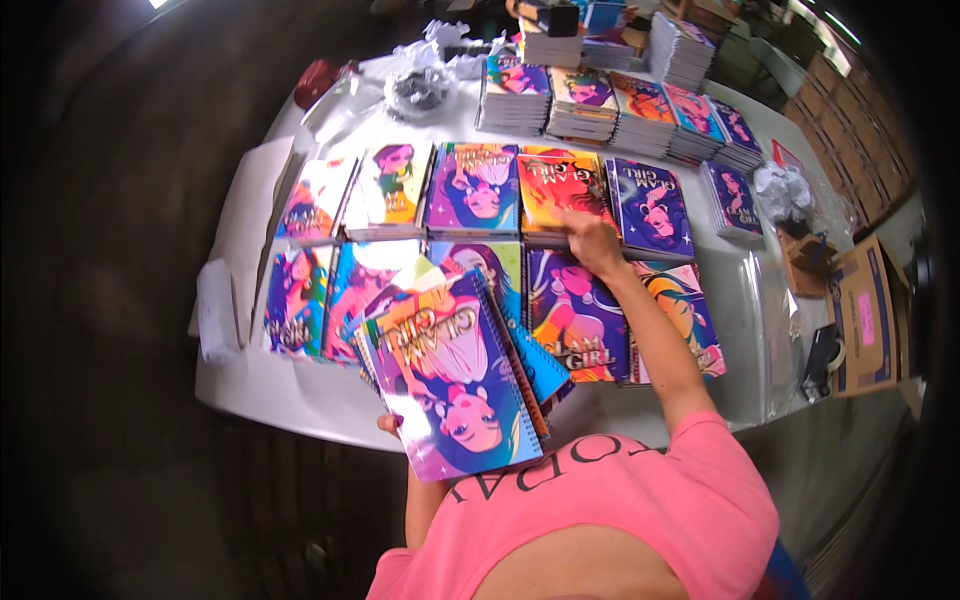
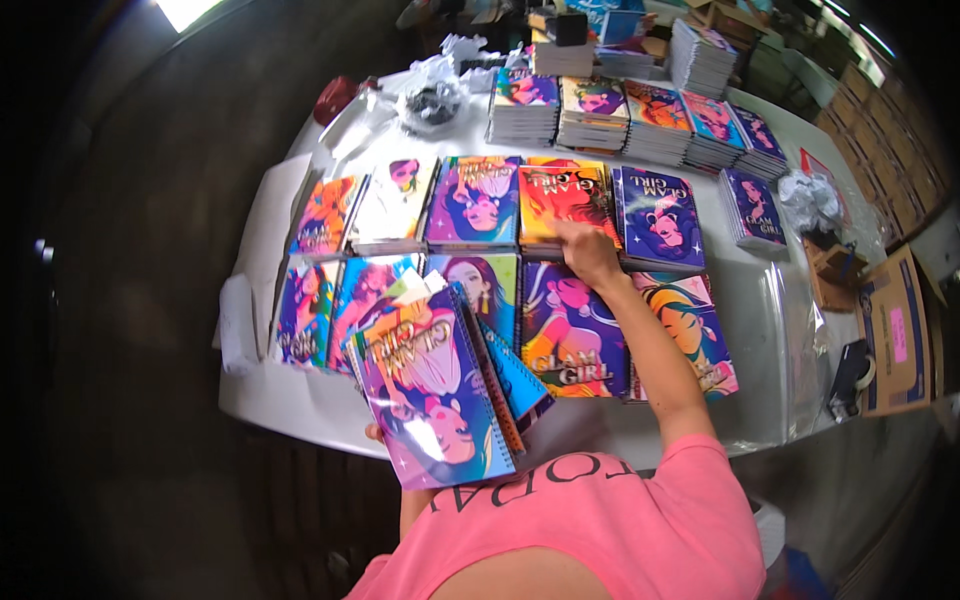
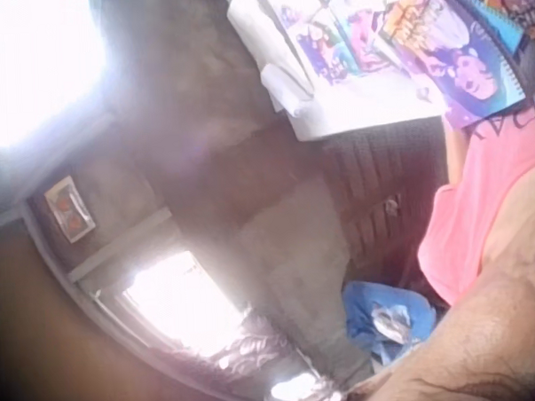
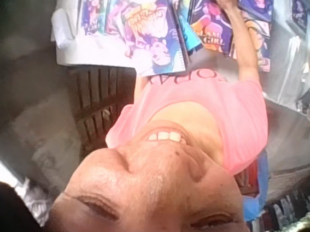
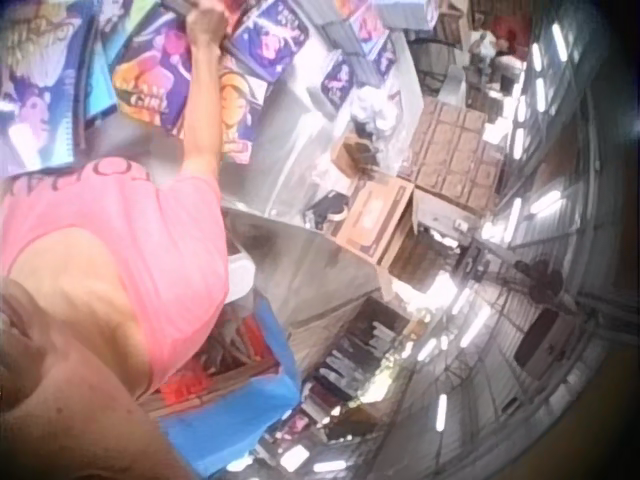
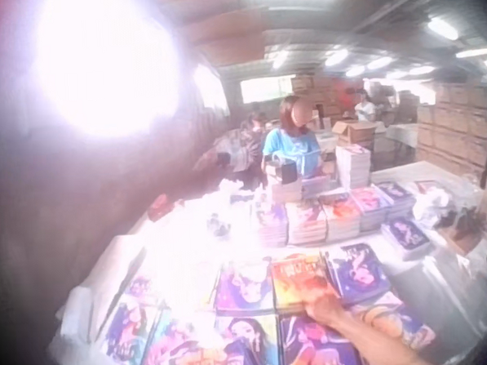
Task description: The person prepares plastic bags on a table, sorts through stacks of spiral notebooks, and inserts groups of them into the bags before placing the bags into a cardboard box using a tape dispenser.
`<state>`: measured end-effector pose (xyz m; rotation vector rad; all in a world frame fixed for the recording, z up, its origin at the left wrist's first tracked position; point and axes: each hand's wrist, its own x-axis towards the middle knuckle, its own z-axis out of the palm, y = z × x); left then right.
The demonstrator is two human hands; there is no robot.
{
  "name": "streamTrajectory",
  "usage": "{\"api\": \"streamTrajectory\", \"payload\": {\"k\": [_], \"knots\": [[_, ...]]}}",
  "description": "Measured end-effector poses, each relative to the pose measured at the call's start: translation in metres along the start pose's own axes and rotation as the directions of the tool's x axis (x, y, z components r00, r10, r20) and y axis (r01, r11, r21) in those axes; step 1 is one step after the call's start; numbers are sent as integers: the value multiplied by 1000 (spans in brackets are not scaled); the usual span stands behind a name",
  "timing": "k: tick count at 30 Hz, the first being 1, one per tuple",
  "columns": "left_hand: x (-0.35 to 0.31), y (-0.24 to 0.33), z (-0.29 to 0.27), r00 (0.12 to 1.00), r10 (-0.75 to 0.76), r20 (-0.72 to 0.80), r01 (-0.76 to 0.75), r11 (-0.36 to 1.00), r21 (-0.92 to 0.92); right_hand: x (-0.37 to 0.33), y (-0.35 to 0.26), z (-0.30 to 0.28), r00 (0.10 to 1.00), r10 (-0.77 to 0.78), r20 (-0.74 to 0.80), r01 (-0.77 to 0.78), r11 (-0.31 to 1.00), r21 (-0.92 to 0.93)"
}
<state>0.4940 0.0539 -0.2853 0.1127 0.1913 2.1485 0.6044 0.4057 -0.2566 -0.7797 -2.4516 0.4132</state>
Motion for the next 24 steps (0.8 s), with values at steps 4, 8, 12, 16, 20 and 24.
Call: {"api": "streamTrajectory", "payload": {"k": [4, 8, 12, 16, 20, 24], "knots": [[-4, -42, 23, 999, 30, -29, -29, 999, 32, 8, -36, -76, 982, 84, -171, 95, 561, 823], [-7, -78, 37, 999, 31, -28, -30, 999, 33, 19, -35, -107, 841, -528, -118, 269, 220, 937], [-18, -103, 36, 998, 58, -29, -58, 998, 10, 17, -51, -98, 689, -707, 158, 286, 466, 837], [-30, -113, 26, 996, 80, -32, -80, 997, -9, 20, 43, -112, 913, -359, 193, 287, 902, 322], [-24, -114, 21, 999, 28, -24, -29, 999, -22, -52, 121, -91, 971, 38, 234, 38, 949, -312], [-15, -108, 25, 998, -62, -12, 62, 998, 4, -68, 116, -97, 983, -99, -157, 62, 973, -223]]}}
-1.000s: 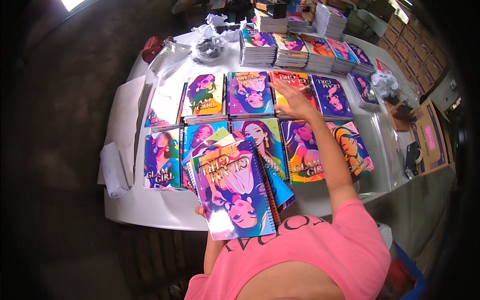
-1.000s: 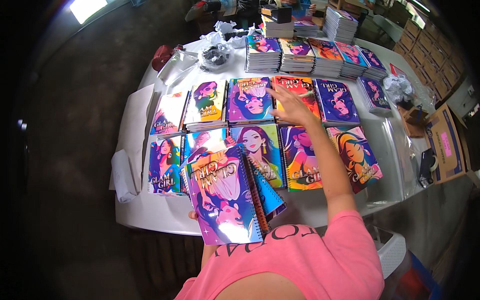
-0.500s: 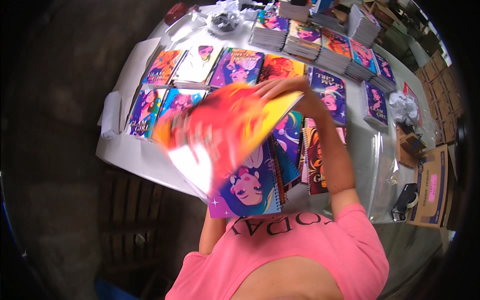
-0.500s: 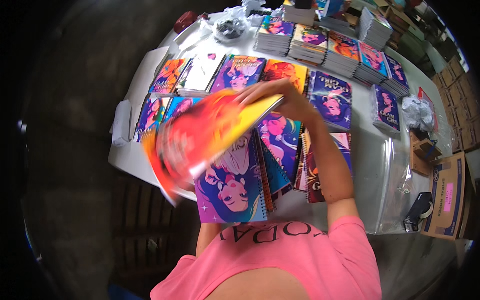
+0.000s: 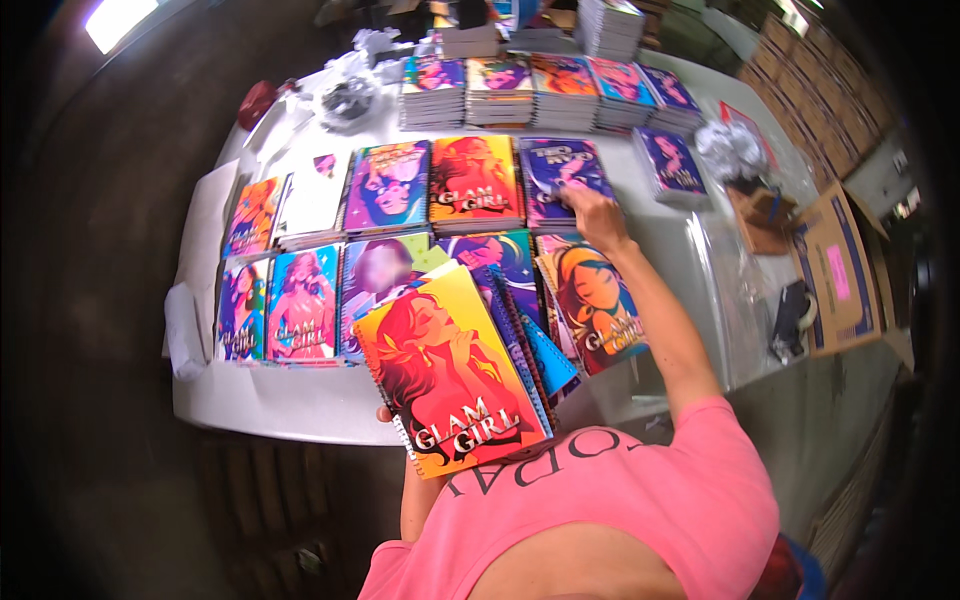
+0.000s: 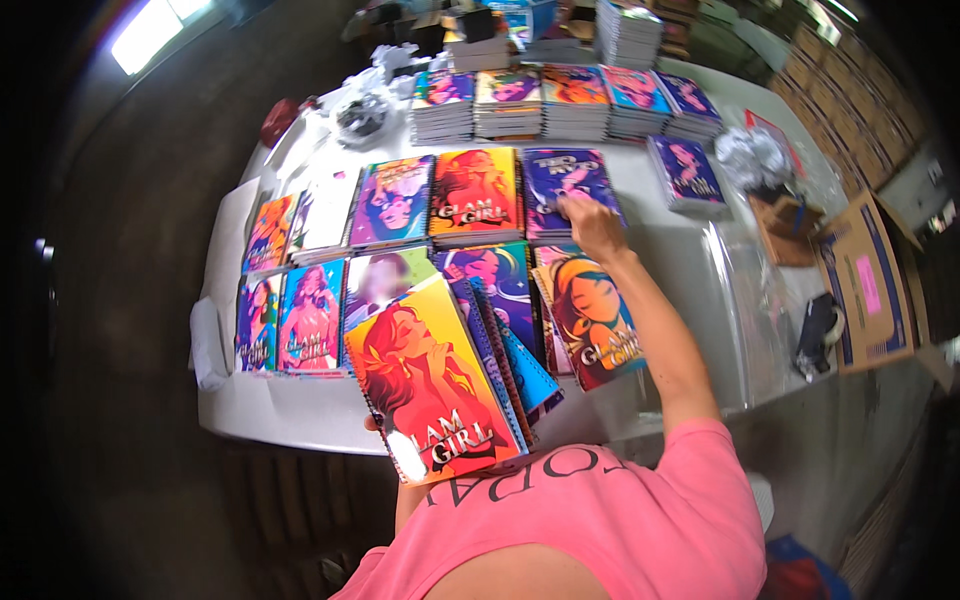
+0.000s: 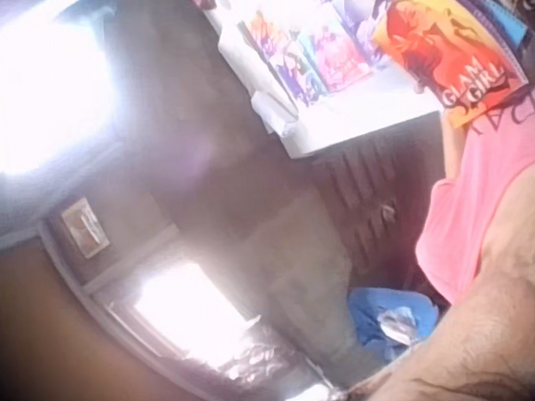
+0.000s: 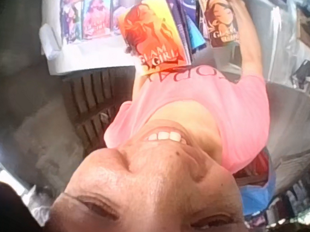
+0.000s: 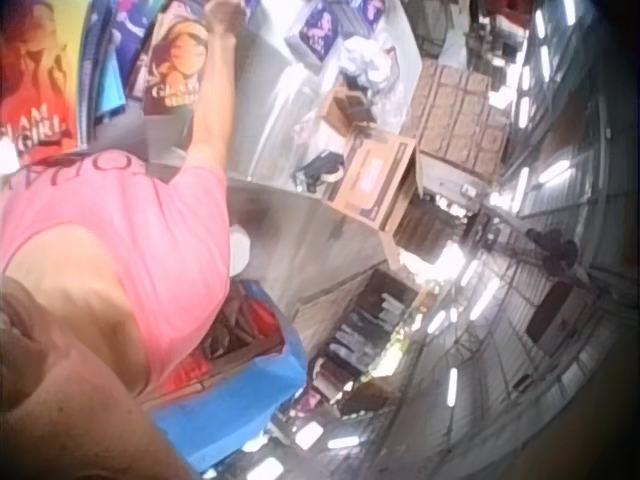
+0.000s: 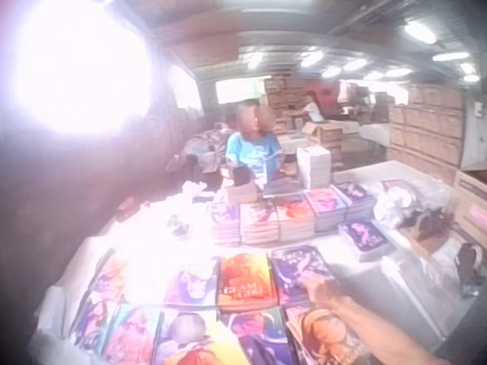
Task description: The person prepares plastic bags on a table, sorts through stacks of spiral notebooks, and inserts groups of them into the bags before placing the bags into a cardboard box using a tape dispenser.
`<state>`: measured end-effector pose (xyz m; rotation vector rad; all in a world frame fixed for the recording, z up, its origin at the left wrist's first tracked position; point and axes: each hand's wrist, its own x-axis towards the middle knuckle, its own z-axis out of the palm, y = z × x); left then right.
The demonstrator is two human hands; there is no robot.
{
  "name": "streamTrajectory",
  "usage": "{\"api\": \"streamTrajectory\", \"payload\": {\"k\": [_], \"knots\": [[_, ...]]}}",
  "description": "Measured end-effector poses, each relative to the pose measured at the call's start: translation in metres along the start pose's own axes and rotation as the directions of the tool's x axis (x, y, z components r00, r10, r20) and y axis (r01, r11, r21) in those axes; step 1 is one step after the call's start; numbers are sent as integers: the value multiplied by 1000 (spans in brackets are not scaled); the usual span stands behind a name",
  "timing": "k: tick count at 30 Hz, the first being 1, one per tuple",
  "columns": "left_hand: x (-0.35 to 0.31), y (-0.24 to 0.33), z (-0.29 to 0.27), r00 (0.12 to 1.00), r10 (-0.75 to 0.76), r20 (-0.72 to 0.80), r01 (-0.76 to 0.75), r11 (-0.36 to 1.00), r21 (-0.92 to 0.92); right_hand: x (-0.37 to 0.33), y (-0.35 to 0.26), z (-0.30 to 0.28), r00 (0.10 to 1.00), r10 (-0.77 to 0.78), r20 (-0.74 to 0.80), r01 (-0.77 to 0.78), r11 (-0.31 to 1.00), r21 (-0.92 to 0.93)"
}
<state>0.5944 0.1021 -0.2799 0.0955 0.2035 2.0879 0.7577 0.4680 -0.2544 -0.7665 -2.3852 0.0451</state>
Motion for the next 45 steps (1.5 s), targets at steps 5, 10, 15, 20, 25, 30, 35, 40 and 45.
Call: {"api": "streamTrajectory", "payload": {"k": [5, 10, 15, 20, 25, 30, 35, 40, 45], "knots": [[24, -5, 7, 987, -157, 39, 155, 987, 50, 30, -76, -106, 857, -12, -515, 10, 1000, -7], [43, -38, 19, 937, -343, 65, 338, 938, 76, -46, -195, -186, 880, -422, -217, 402, 906, -133], [44, -91, 35, 892, -445, 86, 434, 893, 121, -117, -184, -205, 865, -443, 234, 394, 890, 229], [39, -158, 55, 881, -462, 99, 443, 881, 169, -161, -12, -266, 994, 25, 106, 4, 962, -273], [20, -257, 76, 881, -463, 97, 440, 877, 193, -195, 63, -257, 851, -498, -167, 497, 866, -51], [24, -324, 118, 913, -399, 81, 335, 849, 408, -205, 98, -302, 843, -430, -323, 531, 765, 365], [40, -393, 117, 962, 267, 61, -150, 327, 933, -235, 166, -288, 975, 6, -223, 161, 676, 719], [25, -434, 106, 977, 6, 213, -171, 616, 769, -288, 204, -236, 899, 434, 67, -190, 246, 951], [32, -437, 73, 966, -242, 94, 17, 418, 908, -292, 208, -226, 874, 407, 268, -371, 199, 907]]}}
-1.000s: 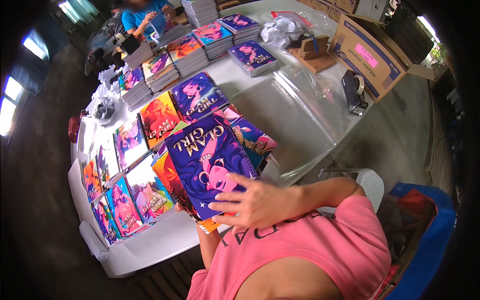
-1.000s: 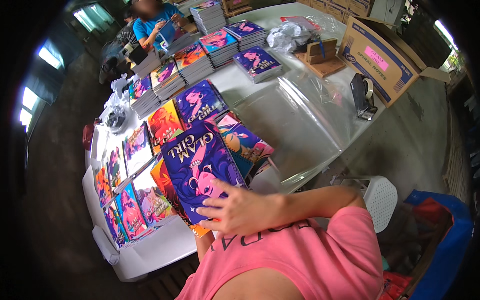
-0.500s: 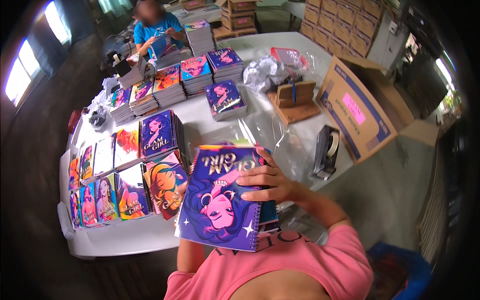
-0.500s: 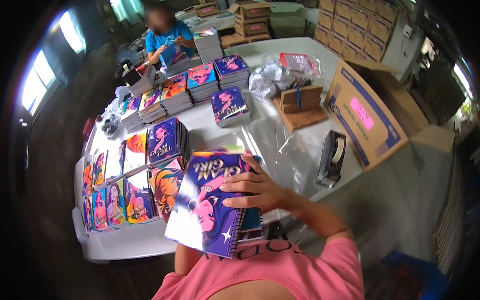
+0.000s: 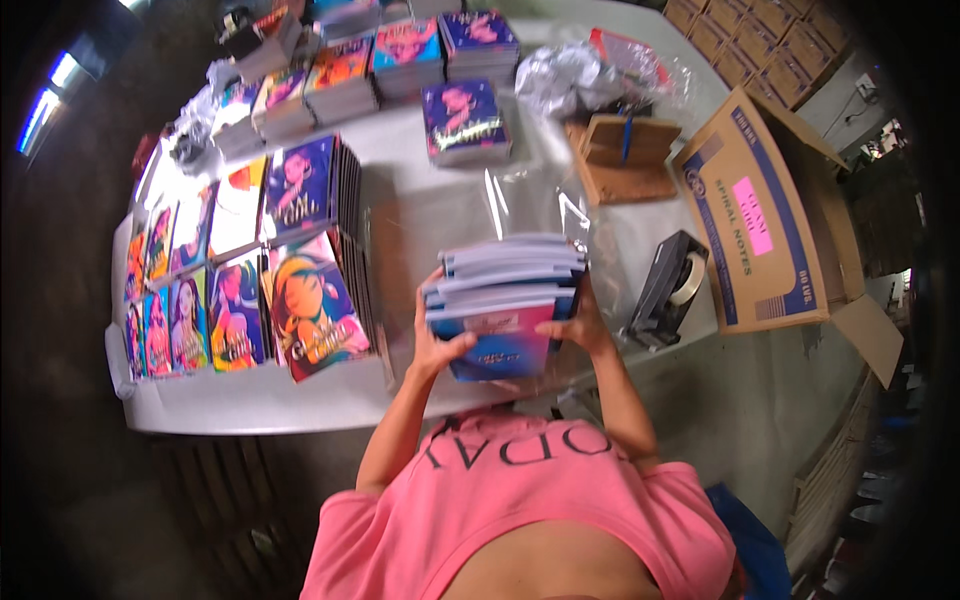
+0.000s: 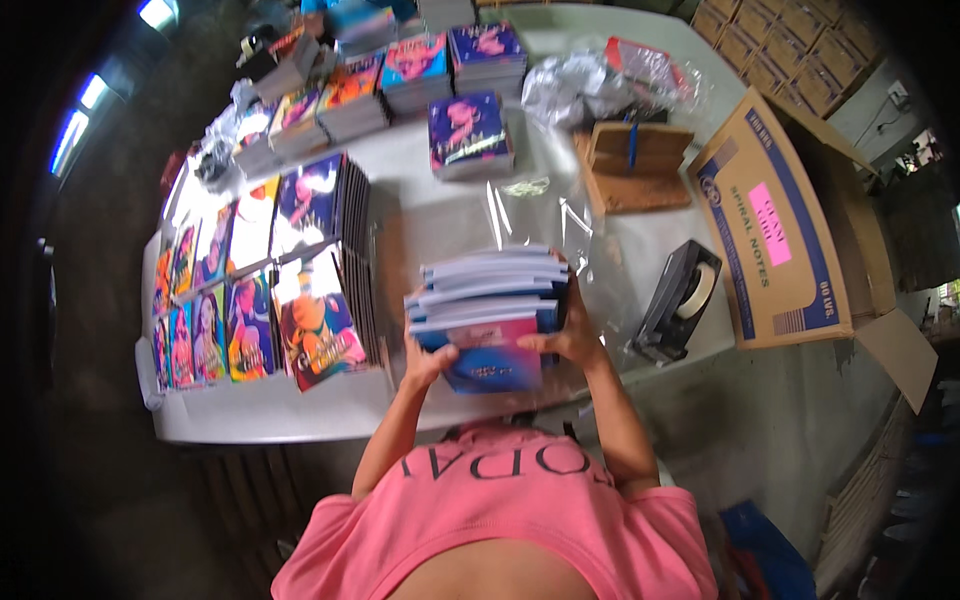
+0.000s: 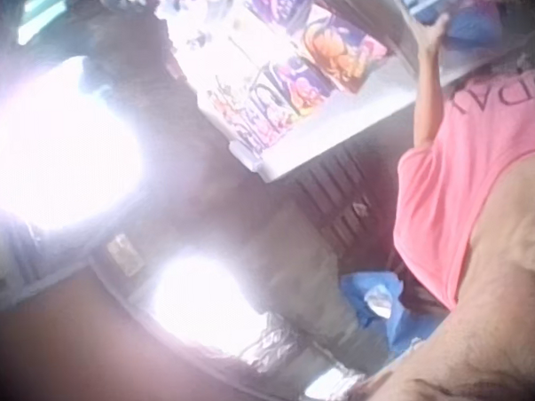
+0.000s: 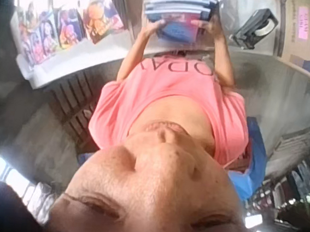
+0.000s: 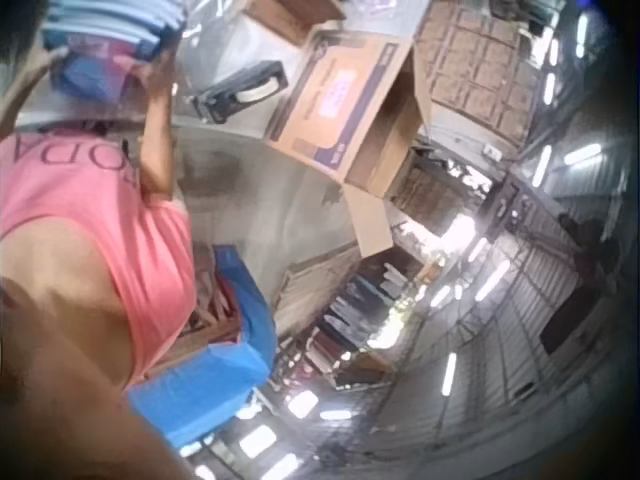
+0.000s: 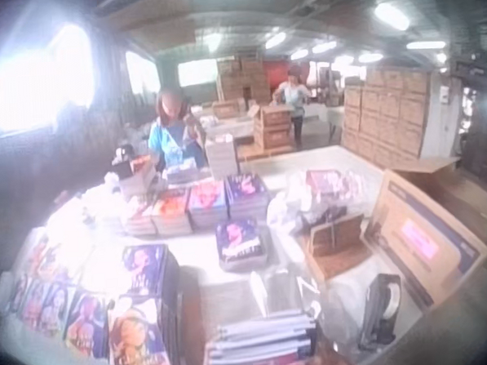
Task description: The person prepares plastic bags on a table, sorts through stacks of spiral notebooks, and inserts groups of them into the bags before placing the bags into a cardboard box using a tape dispenser.
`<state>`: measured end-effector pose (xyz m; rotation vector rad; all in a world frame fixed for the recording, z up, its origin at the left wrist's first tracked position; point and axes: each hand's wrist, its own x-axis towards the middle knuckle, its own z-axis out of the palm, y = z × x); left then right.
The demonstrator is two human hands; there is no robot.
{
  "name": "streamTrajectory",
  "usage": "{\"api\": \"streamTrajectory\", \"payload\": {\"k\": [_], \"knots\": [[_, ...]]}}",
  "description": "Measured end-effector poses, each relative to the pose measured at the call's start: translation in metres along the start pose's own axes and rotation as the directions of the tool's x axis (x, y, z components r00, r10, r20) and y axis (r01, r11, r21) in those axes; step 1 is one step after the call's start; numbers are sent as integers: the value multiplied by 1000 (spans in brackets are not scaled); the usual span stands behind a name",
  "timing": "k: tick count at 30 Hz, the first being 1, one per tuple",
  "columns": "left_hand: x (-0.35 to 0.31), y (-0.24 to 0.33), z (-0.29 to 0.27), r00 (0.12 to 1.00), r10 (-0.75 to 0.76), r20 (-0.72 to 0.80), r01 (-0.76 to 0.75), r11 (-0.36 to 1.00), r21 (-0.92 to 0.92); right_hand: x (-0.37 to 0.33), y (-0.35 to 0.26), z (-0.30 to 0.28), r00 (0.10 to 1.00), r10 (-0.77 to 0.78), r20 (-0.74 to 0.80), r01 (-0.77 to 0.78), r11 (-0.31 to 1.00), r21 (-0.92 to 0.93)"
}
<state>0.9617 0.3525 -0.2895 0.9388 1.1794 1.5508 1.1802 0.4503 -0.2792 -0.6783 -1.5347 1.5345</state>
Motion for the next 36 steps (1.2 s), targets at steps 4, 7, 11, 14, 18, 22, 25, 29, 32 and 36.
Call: {"api": "streamTrajectory", "payload": {"k": [4, 7, 11, 14, 18, 22, 25, 29, 32, 36], "knots": [[-10, -28, 2, 988, 129, -85, -124, 990, 63, -3, -2, 15, 999, -51, 12, 52, 998, -42], [-17, -15, -3, 908, 419, 13, -382, 815, 436, -9, 3, -3, 977, -145, 158, 190, 928, -321], [-20, -18, 9, 897, 442, -31, -408, 850, 333, -16, 26, 10, 988, -130, 88, 152, 931, -332], [-13, -2, -5, 866, 495, 75, -477, 769, 426, -19, 28, 19, 985, -164, 57, 174, 950, -260], [-26, -24, -9, 967, 241, -81, -222, 956, 194, -13, 40, 24, 988, -75, 135, 103, 971, -214], [-28, -49, -16, 881, 467, -73, -423, 849, 316, -13, 63, 23, 921, -356, 155, 384, 895, -227], [-30, -63, -17, 927, 331, -177, -264, 910, 318, -24, 74, 20, 983, -151, 108, 158, 986, -54], [-31, -94, -25, 876, 477, -69, -350, 727, 591, -21, 83, 16, 958, -236, 161, 284, 839, -463], [-25, -69, -15, 960, 240, -145, -120, 820, 560, -21, 77, 21, 951, -303, 65, 279, 746, -605], [21, 89, 55, 994, 88, 62, -106, 698, 708, -28, 35, 9, 959, 15, -283, -15, 1000, 3]]}}
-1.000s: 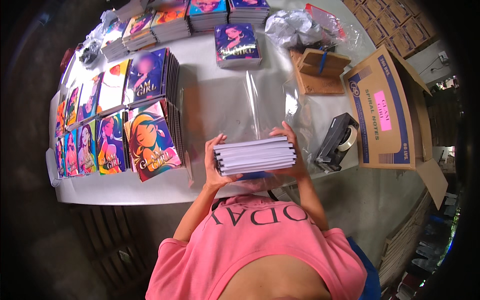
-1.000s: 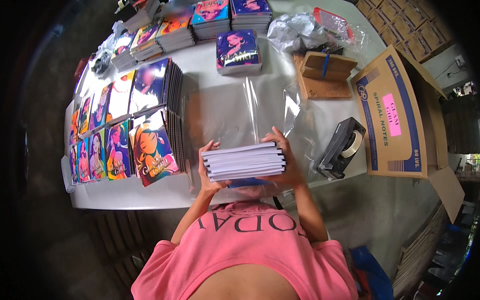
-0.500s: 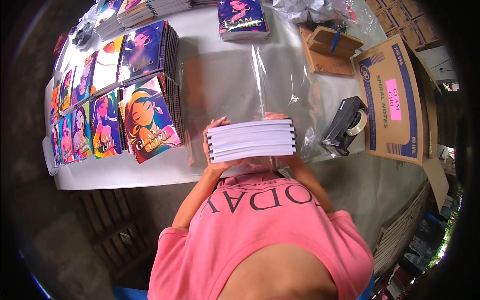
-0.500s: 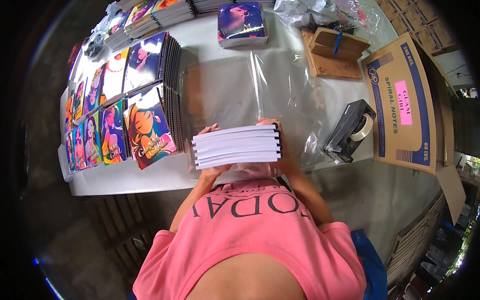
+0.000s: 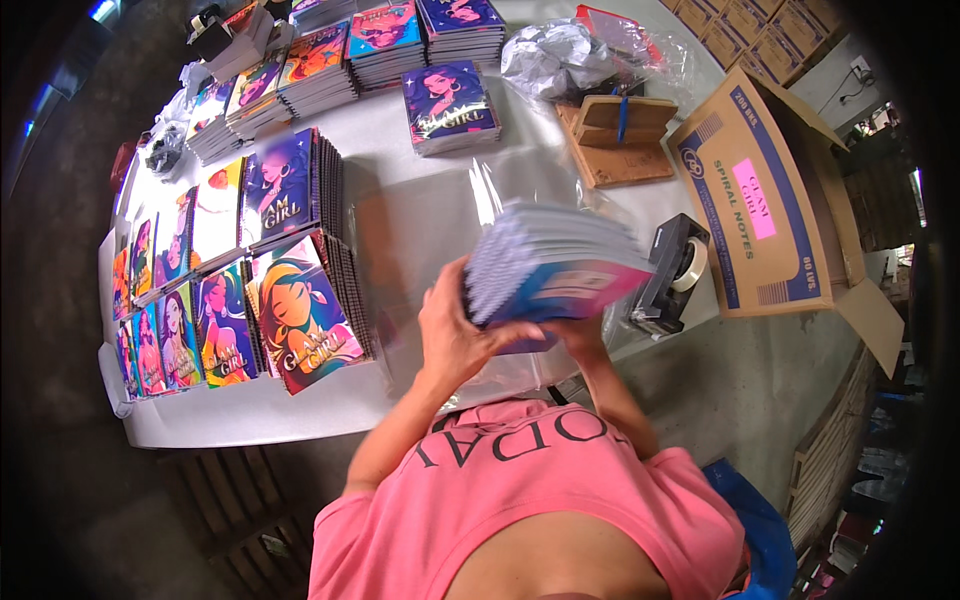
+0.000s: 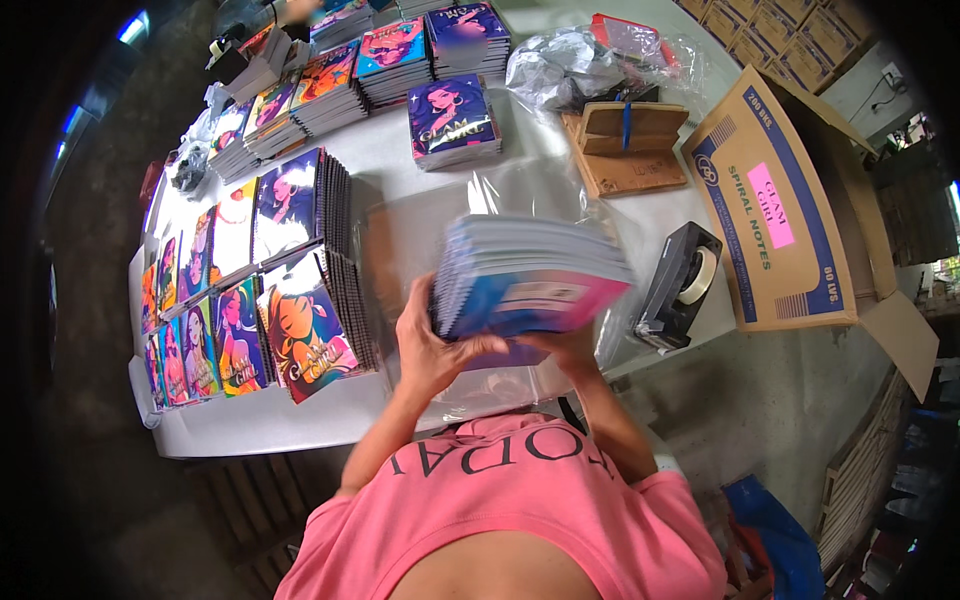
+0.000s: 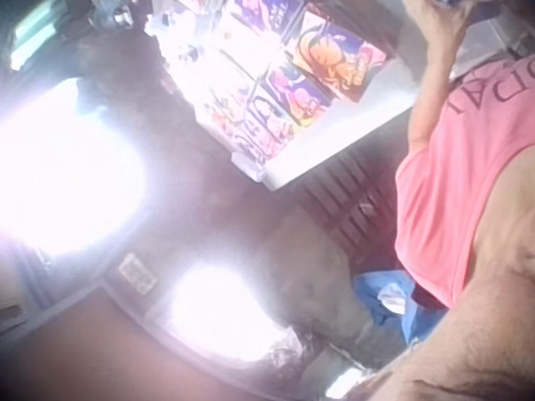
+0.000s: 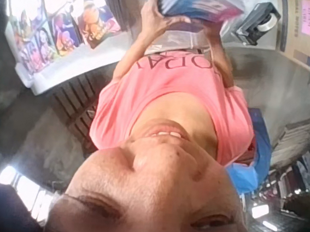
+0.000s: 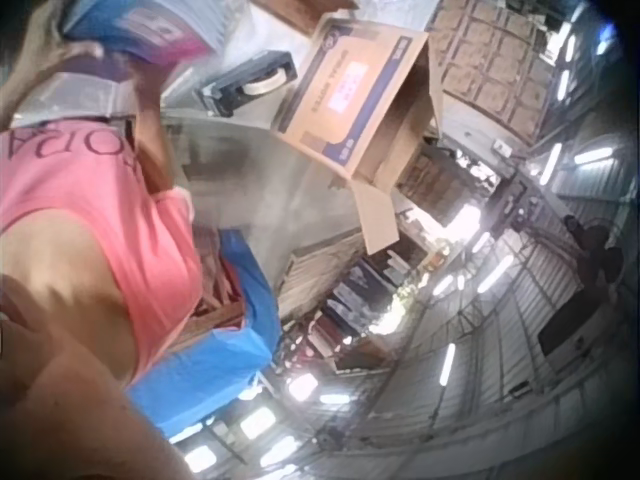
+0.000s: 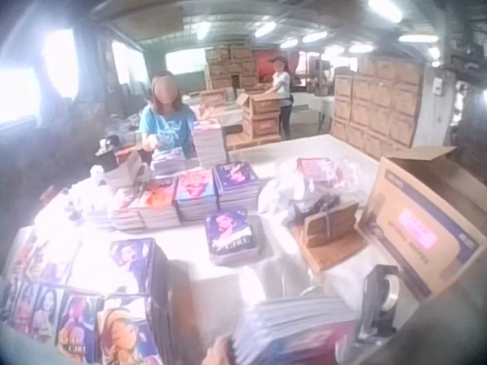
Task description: The person prepares plastic bags on a table, sorts through stacks of spiral notebooks, and inserts groups of them into the bags before placing the bags into a cardboard box using a tape dispenser.
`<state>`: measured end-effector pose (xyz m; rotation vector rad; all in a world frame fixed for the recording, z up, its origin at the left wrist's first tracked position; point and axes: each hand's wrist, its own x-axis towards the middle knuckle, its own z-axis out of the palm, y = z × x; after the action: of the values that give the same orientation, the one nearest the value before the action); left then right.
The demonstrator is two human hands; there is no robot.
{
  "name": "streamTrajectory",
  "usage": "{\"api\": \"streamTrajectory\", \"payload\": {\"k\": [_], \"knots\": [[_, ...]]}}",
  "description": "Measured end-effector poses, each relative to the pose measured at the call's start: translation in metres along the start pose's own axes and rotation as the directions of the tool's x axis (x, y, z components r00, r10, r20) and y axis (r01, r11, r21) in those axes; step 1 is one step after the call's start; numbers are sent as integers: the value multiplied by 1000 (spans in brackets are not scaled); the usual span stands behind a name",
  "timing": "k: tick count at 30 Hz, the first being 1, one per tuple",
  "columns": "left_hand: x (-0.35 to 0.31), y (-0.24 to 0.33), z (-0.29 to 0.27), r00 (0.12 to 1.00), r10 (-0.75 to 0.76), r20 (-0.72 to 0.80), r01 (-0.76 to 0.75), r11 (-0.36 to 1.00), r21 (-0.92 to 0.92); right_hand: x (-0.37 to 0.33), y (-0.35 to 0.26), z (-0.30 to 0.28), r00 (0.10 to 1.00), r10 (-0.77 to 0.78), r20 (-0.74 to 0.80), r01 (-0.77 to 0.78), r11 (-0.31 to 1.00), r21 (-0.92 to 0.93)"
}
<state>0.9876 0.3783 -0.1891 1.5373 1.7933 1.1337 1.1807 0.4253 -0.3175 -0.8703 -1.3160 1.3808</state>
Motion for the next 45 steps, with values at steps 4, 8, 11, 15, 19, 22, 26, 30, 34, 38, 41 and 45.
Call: {"api": "streamTrajectory", "payload": {"k": [4, 8, 11, 15, 19, 22, 26, 30, 34, 38, 41, 45], "knots": [[54, 26, 20, 987, 162, -1, -86, 521, -849, -49, -19, -78, 967, -8, -254, 133, 868, 479], [67, 9, 149, 953, 155, 261, -56, 934, -352, -100, -64, -140, 964, -120, -235, 254, 664, 703], [46, -1, 220, 871, 96, 481, -275, 907, 318, -123, -85, -132, 901, -281, -331, 434, 569, 698], [35, -24, 217, 844, 77, 531, -380, 784, 491, -185, -88, -134, 808, -177, -562, 514, 678, 526], [29, -69, 224, 763, 207, 612, -531, 740, 412, -195, -83, -140, 831, -141, -538, 471, 694, 545], [22, -129, 243, 725, 581, 369, -658, 428, 620, -182, -86, -138, 868, -130, -479, 420, 706, 570], [22, -95, 198, 834, 468, 293, -549, 648, 528, -177, -89, -134, 878, -124, -462, 396, 730, 557], [17, -64, 149, 967, 106, 232, -205, 865, 458, -158, -86, -133, 902, -120, -416, 359, 743, 565], [2, -108, 149, 947, 17, 319, -201, 808, 554, -147, -87, -126, 927, -111, -359, 315, 752, 579], [-3, -134, 126, 994, -20, 105, -54, 757, 651, -136, -87, -126, 944, -90, -318, 268, 770, 578], [-8, -169, 83, 995, -104, -11, 80, 696, 713, -129, -89, -128, 951, -65, -301, 234, 789, 568], [-13, -162, 46, 994, -101, 42, 52, 769, 637, -109, -86, -127, 967, 34, -252, 114, 828, 550]]}}
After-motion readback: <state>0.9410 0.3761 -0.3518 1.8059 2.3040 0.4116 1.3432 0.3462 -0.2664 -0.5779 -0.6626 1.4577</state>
